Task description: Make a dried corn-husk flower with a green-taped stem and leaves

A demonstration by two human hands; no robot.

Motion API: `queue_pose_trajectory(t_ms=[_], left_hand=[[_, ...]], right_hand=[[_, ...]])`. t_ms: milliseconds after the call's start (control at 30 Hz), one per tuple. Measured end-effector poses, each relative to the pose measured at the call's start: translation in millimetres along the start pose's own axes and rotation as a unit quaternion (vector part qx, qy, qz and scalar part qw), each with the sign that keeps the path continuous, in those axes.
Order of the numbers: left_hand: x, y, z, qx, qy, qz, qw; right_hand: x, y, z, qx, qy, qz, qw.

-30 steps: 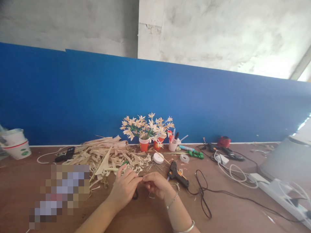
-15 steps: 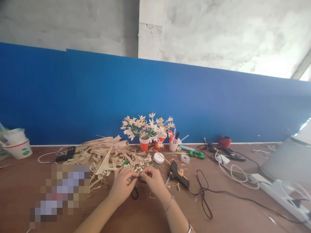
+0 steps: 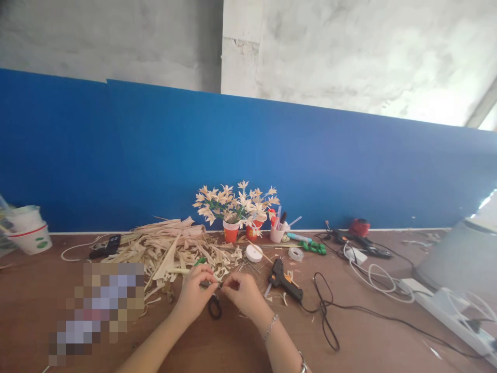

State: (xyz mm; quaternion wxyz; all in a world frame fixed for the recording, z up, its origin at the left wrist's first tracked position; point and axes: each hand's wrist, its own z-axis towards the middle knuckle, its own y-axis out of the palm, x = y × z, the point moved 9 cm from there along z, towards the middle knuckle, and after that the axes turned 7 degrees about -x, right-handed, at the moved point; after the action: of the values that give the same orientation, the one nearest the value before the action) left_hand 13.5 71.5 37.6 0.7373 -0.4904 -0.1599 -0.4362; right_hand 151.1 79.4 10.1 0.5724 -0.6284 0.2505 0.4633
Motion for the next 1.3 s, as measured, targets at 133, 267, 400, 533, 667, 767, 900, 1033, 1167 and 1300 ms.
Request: queue_pose_trajectory(t_ms=[133, 267, 400, 533, 667, 767, 900, 1033, 1167, 1300], left_hand=[[-3, 1.8, 0, -0.001, -0.001, 0.001, 1.0], [-6, 2.8, 0, 0.005, 0.001, -0.001, 1.0], [-5, 1.1, 1, 0.013, -0.001, -0.003, 1.0], [-10, -0.1, 2, 0.014, -0.023, -0.019, 0.999], [-12, -1.8, 3, 0.014, -0.019, -0.055, 0.998], [-13, -2.3, 4, 0.01, -0.019, -0.095, 0.995], [-21, 2.7, 6, -0.007, -0.051, -0.194, 0.98], [-36, 16.1, 3, -0.038, -0.146, -0.327, 0.933], [-47, 29.2, -7, -0.056, -0.24, -0.444, 0.861], [-43, 31.6, -8, -0.061, -0.241, -0.505, 0.826]], right_hand=[[1, 6, -1, -0.043, 0.008, 0.079, 0.996], [-5, 6, -1, -0.078, 0.003, 0.208, 0.975], [3, -10, -2, -0.009, 0.021, 0.328, 0.944], [20, -35, -4, 0.102, 0.038, 0.356, 0.928], [36, -60, -9, 0.21, 0.055, 0.324, 0.921], [39, -70, -11, 0.25, 0.061, 0.256, 0.932], [30, -68, -8, 0.233, 0.043, 0.065, 0.969], [15, -57, -6, 0.211, 0.004, -0.112, 0.971], [12, -49, -9, 0.192, 0.033, -0.158, 0.968], [-16, -36, -14, 0.172, -0.05, -0.198, 0.964]])
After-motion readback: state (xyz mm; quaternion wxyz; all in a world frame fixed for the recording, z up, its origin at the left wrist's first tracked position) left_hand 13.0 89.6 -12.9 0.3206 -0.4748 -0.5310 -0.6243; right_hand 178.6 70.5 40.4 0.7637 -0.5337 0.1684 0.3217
